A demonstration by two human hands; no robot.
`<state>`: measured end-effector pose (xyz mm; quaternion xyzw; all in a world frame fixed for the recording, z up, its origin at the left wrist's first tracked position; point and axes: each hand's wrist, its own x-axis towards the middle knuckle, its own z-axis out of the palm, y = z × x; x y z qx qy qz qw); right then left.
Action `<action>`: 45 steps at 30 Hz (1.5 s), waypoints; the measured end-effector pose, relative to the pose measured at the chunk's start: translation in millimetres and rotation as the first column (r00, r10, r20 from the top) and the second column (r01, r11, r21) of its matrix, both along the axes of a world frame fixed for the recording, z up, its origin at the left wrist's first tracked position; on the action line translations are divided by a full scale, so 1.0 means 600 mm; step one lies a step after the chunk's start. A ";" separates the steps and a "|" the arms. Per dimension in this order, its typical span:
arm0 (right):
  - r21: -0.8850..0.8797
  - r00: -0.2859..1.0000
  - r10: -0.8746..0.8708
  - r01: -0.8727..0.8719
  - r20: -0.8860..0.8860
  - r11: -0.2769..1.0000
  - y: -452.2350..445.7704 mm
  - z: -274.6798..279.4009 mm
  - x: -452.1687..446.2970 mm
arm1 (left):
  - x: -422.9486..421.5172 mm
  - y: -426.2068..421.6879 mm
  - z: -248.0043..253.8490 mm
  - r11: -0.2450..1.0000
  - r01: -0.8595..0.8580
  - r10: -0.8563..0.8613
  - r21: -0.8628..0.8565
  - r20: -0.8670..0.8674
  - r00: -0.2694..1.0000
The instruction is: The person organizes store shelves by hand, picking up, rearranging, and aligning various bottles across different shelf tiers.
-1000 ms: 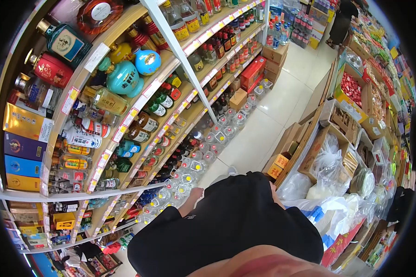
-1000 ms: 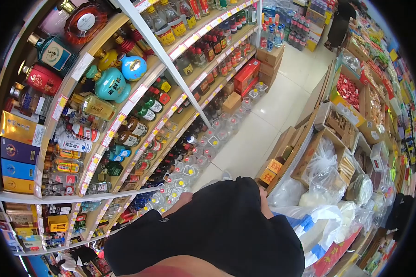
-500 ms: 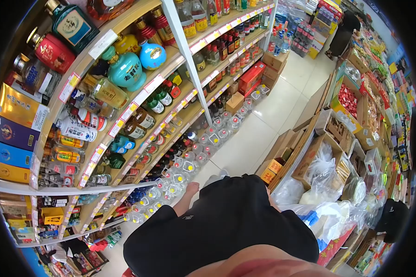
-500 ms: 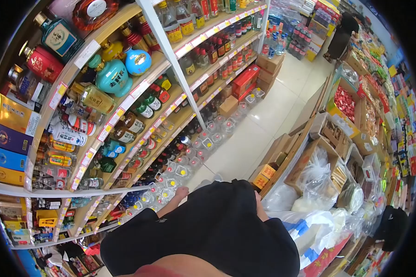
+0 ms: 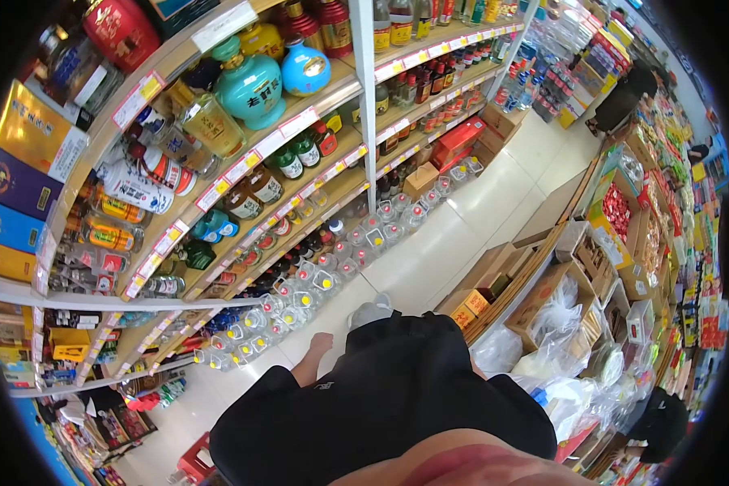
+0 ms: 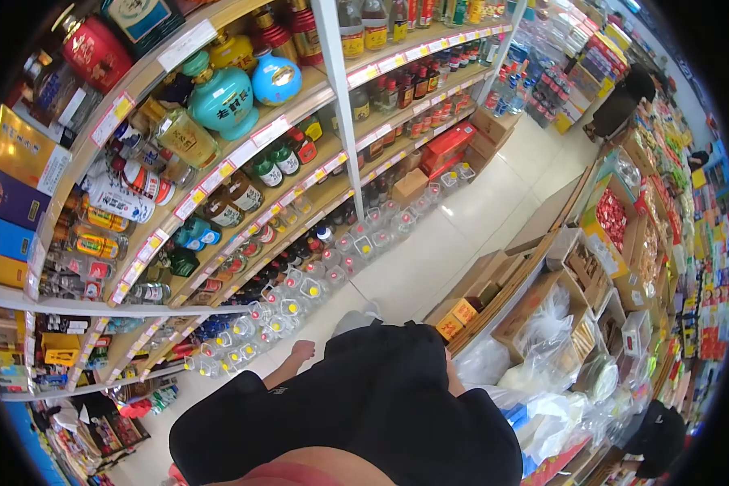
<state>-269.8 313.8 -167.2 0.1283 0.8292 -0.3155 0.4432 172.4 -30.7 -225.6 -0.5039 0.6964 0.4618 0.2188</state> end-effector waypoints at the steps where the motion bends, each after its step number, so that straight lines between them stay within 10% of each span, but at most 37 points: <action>1: 0.007 1.000 0.026 -0.026 -0.001 1.000 -0.001 0.001 -0.002 | 0.007 0.005 0.002 1.000 0.008 -0.008 -0.014 -0.022 1.000; 9: 0.106 0.928 0.372 -0.367 -0.025 0.924 -0.003 -0.013 -0.020 | -0.040 0.011 0.106 0.910 -0.403 0.403 0.100 0.015 0.915; 22: 0.308 0.398 0.917 -0.873 -0.002 0.380 -0.029 -0.060 -0.002 | 0.020 -0.024 0.126 0.907 -0.419 0.413 -0.044 -0.109 0.904; 27: 0.138 0.955 0.296 -0.293 -0.007 0.946 -0.116 0.040 0.020 | 0.061 -0.039 0.145 0.958 -0.285 0.285 -0.003 0.071 0.956; 34: -0.159 0.937 -0.281 0.316 0.208 0.935 -0.166 -0.011 0.041 | 0.087 -0.038 0.160 0.933 -0.351 0.352 -0.080 -0.008 0.936; 45: -0.128 0.934 -0.192 0.239 0.303 0.962 -0.225 0.028 0.065 | 0.121 -0.016 0.159 0.891 -0.444 0.440 -0.097 -0.059 0.896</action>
